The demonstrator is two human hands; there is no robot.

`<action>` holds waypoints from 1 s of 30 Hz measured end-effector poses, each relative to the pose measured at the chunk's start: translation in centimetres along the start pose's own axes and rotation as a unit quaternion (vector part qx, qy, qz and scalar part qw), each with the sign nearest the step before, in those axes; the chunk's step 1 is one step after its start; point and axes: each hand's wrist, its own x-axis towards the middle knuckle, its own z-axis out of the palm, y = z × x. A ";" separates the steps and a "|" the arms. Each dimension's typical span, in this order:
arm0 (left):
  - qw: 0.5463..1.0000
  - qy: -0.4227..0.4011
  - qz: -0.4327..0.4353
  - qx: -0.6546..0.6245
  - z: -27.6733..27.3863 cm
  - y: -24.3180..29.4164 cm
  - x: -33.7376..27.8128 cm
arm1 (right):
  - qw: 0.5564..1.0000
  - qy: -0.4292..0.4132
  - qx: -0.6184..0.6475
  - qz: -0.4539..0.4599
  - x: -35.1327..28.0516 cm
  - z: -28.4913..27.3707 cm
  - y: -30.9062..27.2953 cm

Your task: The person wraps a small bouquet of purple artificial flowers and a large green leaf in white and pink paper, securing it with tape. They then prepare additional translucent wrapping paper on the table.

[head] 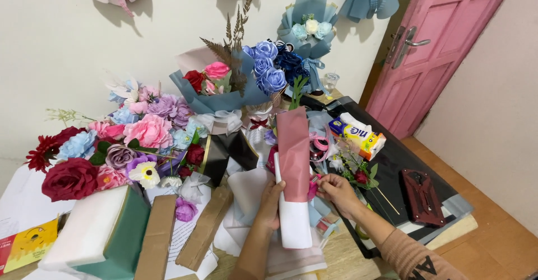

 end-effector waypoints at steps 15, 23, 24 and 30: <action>0.996 -0.010 0.039 0.081 1.7 3.2 -3.2 | 0.983 0.034 -0.156 -0.085 -0.2 -1.5 -0.1; 0.868 0.148 0.119 0.459 5.6 9.0 -14.3 | 0.971 0.055 -0.187 -0.141 -8.4 -1.9 -5.5; 0.833 0.182 0.107 0.511 6.0 9.5 -15.9 | 0.968 0.066 -0.186 -0.152 -9.5 -2.1 -5.8; 0.699 0.293 0.251 0.602 -0.9 4.1 -17.7 | 0.985 0.123 -0.055 -0.104 -14.9 -1.6 -5.7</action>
